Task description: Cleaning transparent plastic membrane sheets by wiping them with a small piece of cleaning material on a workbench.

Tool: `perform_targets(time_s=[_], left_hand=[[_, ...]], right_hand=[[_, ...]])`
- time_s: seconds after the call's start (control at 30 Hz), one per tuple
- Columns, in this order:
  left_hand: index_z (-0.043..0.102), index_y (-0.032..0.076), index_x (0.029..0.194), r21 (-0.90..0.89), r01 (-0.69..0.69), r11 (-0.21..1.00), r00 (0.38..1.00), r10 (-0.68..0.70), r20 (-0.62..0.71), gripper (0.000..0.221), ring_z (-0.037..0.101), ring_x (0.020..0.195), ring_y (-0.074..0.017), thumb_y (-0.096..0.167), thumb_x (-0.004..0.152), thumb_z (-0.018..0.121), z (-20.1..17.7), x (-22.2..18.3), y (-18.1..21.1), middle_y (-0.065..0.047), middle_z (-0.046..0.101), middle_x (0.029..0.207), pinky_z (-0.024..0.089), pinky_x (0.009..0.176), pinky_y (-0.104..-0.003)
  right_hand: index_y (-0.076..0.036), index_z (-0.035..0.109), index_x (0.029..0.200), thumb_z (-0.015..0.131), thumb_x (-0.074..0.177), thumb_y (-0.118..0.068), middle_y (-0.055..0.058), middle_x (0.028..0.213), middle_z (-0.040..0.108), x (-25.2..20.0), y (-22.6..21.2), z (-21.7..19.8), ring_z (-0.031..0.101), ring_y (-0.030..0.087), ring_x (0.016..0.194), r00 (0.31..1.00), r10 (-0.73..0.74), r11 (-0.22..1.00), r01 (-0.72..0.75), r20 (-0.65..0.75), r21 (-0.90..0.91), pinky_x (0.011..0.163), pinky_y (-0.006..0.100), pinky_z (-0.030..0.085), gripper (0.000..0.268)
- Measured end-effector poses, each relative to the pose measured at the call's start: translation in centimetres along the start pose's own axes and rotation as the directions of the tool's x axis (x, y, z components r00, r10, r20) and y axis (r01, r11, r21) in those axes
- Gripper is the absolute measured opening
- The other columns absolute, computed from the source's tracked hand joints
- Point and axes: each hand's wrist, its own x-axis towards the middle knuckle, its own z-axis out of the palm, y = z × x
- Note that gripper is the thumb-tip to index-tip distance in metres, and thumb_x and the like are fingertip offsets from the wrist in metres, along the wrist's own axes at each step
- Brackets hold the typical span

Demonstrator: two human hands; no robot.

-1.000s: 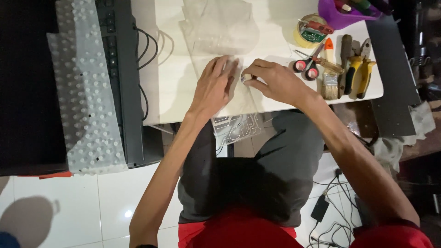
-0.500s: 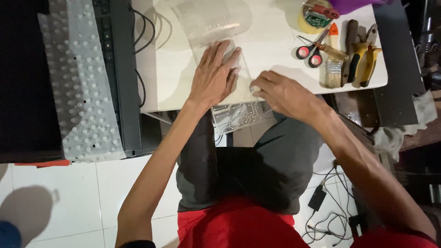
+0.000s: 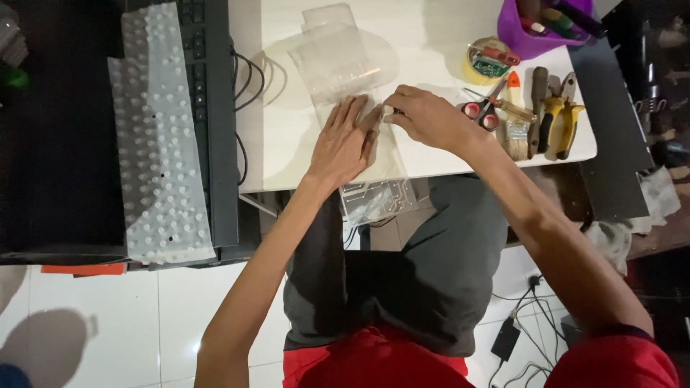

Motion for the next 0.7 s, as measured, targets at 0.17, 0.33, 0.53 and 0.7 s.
perform_targets(time_s=[0.17,0.33,0.53,0.7], left_hand=[[0.054,0.014,0.15,0.004,-0.026,1.0,0.999,0.026,-0.031,0.044,0.035,0.148,-0.0389,0.023,0.107,0.049,0.4,0.0,-0.4,-0.018,0.041,0.155,0.026,0.124,-0.054],[0.052,0.015,0.151,0.02,-0.018,1.0,0.999,0.019,-0.036,0.045,0.034,0.149,-0.0366,0.023,0.107,0.049,0.5,-0.3,-0.3,-0.016,0.041,0.155,0.025,0.124,-0.052],[0.053,0.017,0.15,0.041,-0.047,0.998,0.998,0.049,-0.049,0.047,0.035,0.148,-0.0361,0.023,0.104,0.051,1.5,-0.3,-0.7,-0.015,0.043,0.153,0.026,0.124,-0.051],[0.052,0.017,0.151,0.022,-0.084,0.996,0.993,0.085,-0.077,0.044,0.036,0.147,-0.0371,0.024,0.107,0.052,1.4,-0.5,-0.8,-0.016,0.043,0.153,0.026,0.124,-0.052]], right_hand=[[0.001,0.065,0.117,0.058,0.107,-0.013,0.015,0.101,0.063,-1.5,0.0,1.5,0.07,0.035,0.094,0.996,-0.091,0.995,0.09,-0.018,-0.044,0.08,0.038,0.057,0.018],[0.001,0.063,0.12,0.056,0.106,-0.011,0.019,0.104,0.063,-5.4,-2.8,1.2,0.068,0.038,0.097,0.994,-0.106,0.994,0.106,-0.006,-0.002,0.083,0.042,0.058,0.019],[-0.001,0.064,0.114,0.055,0.105,-0.013,0.017,0.098,0.064,-7.7,-6.1,-1.1,0.069,0.035,0.094,0.994,-0.033,0.997,0.025,0.109,0.067,0.085,0.043,0.057,0.018],[0.003,0.06,0.109,0.056,0.102,-0.014,0.024,0.095,0.062,-4.1,-2.8,-0.2,0.066,0.046,0.093,0.993,0.0,0.998,-0.009,0.12,0.068,0.078,0.053,0.053,0.019]])
